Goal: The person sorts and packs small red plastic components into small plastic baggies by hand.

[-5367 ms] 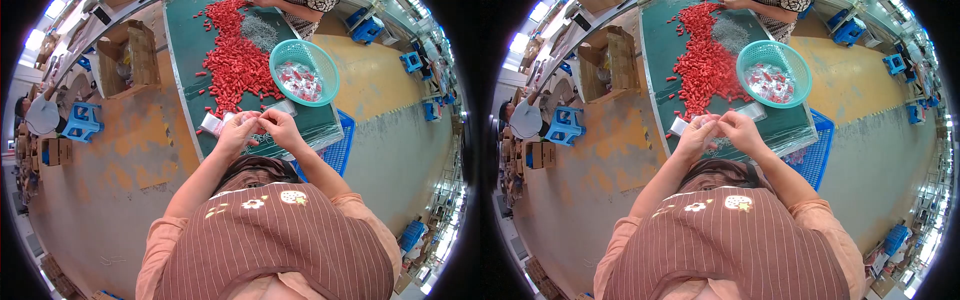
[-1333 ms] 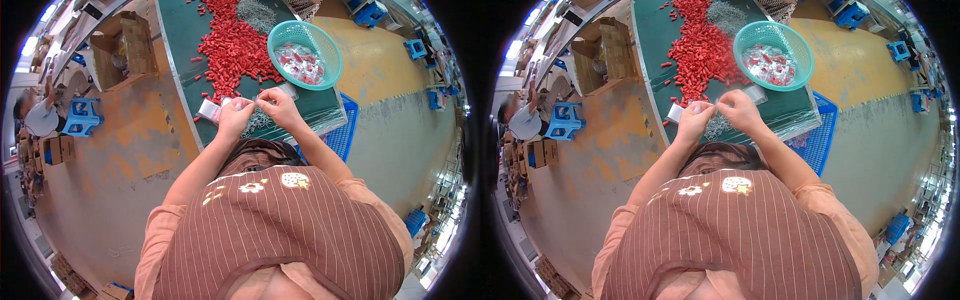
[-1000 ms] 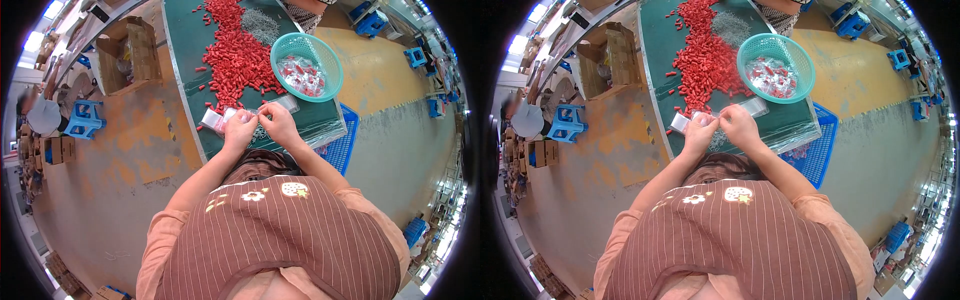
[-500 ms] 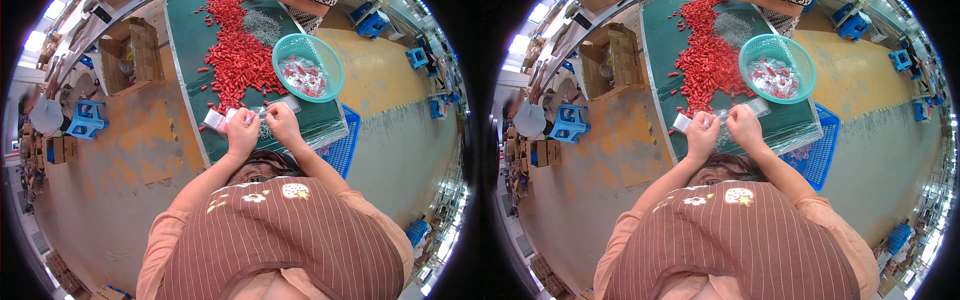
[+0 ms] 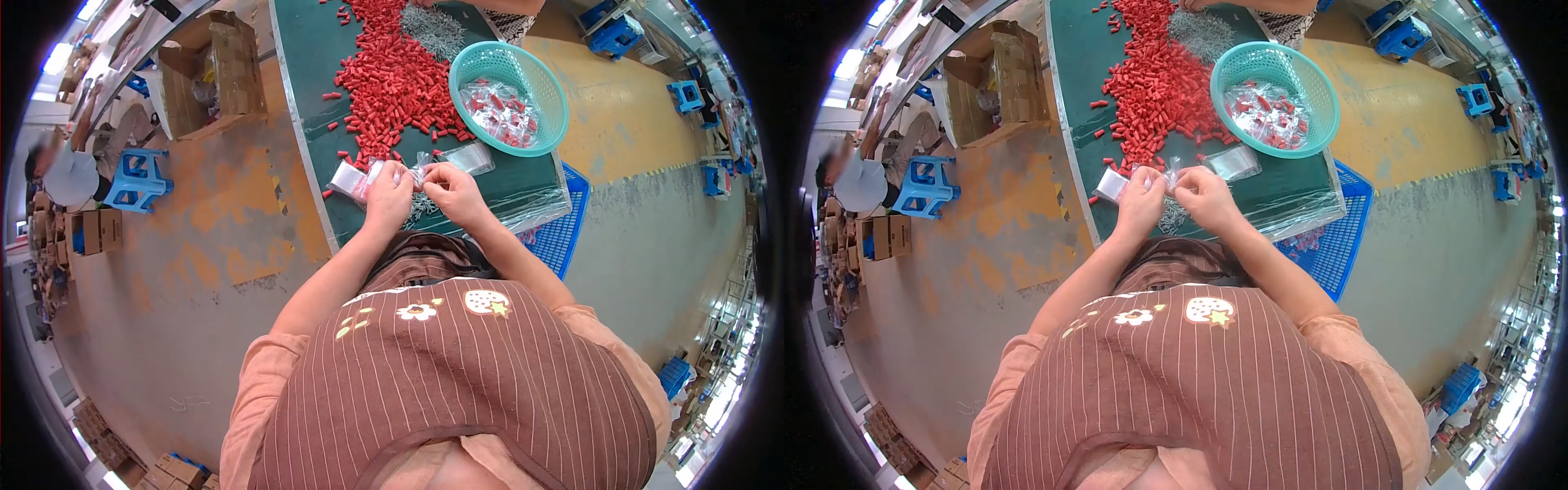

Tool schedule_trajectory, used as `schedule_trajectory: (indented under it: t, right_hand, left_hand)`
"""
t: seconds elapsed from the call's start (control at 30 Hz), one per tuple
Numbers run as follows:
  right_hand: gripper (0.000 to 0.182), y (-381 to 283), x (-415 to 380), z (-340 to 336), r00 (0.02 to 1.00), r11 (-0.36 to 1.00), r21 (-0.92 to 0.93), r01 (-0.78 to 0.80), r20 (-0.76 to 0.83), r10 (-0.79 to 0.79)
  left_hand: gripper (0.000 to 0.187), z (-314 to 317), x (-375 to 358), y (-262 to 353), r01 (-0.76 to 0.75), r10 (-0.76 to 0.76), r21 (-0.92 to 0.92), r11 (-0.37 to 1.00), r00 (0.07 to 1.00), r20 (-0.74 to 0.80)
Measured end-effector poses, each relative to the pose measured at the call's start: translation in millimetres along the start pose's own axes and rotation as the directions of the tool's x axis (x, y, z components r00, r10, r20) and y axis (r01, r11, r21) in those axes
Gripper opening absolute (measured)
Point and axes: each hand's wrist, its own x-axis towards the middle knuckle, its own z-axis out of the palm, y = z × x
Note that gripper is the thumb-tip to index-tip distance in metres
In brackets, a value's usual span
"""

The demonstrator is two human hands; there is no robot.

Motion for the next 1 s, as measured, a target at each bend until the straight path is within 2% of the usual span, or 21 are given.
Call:
schedule_trajectory:
  t: [0.03,0.07,0.1,0.13,0.2,0.23,0.3,0.4,0.5,0.53,0.6,0.63,0.7,0.73,0.77,0.83,1.0]
  right_hand:
    - [0.018,4,2,-1,0.999,0.996,0.069,-0.048,0.028,0.046]
    - [0.018,7,8,-8,0.996,0.996,-0.063,-0.058,0.071,0.062]
    - [0.020,13,12,-11,0.994,0.966,-0.258,-0.021,0.094,0.046]
    - [0.023,20,13,-11,0.992,0.898,-0.440,0.023,0.120,0.033]
    - [0.024,31,7,-3,0.976,0.765,-0.621,0.170,0.212,-0.046]
    - [0.024,38,5,1,0.962,0.678,-0.693,0.244,0.264,-0.076]
    - [0.019,53,7,14,0.948,0.643,-0.704,0.302,0.295,-0.122]
    - [0.013,64,13,22,0.926,0.620,-0.698,0.357,0.350,-0.140]
    - [0.010,63,16,21,0.919,0.617,-0.699,0.362,0.378,-0.111]
    - [0.011,59,18,18,0.931,0.666,-0.673,0.322,0.351,-0.096]
    - [0.011,54,20,11,0.953,0.756,-0.611,0.234,0.297,-0.055]
    - [0.015,63,22,7,0.963,0.816,-0.533,0.222,0.250,-0.099]
    - [0.016,67,26,-1,0.965,0.957,-0.279,-0.078,0.221,0.143]
    - [0.016,66,26,-4,0.938,0.963,-0.137,-0.233,0.229,0.260]
    - [0.016,65,26,-8,0.925,0.953,-0.006,-0.302,0.241,0.294]
    - [0.016,55,24,-15,0.920,0.935,0.080,-0.346,0.227,0.321]
    - [0.016,49,20,-26,0.892,0.868,0.213,-0.448,0.173,0.418]
  left_hand:
    - [0.009,-2,2,-3,-0.017,0.016,-0.026,1.000,1.000,-0.013]
    - [0.009,-5,5,-6,-0.034,0.033,-0.052,0.998,0.999,-0.027]
    - [0.008,-13,7,-3,0.017,-0.015,0.048,0.999,0.999,-0.033]
    - [0.007,-20,12,-7,0.048,-0.048,-0.006,0.999,0.999,-0.006]
    - [0.010,-28,17,-18,0.049,-0.044,0.077,0.996,0.997,-0.064]
    - [0.011,-29,16,-15,0.005,0.006,0.126,0.992,0.996,-0.090]
    - [0.013,-33,12,-6,-0.077,0.110,0.225,0.971,0.985,-0.135]
    - [0.015,-37,10,4,0.179,-0.171,0.104,0.978,0.982,-0.081]
    - [0.015,-41,7,13,0.191,-0.188,0.067,0.979,0.981,-0.052]
    - [0.015,-42,8,13,0.199,-0.197,0.040,0.979,0.980,-0.042]
    - [0.014,-43,11,3,0.153,-0.147,0.126,0.980,0.988,-0.055]
    - [0.014,-42,12,-4,0.131,-0.123,0.169,0.977,0.991,-0.058]
    - [0.017,-37,17,-17,0.121,-0.108,0.176,0.977,0.991,-0.081]
    - [0.018,-35,18,-22,0.115,-0.100,0.181,0.977,0.991,-0.092]
    - [0.019,-34,19,-26,0.126,-0.115,0.194,0.973,0.991,-0.069]
    - [0.020,-34,18,-19,0.145,-0.143,0.226,0.963,0.989,-0.026]
    - [0.017,-31,15,-8,0.113,-0.110,0.305,0.946,0.994,-0.026]
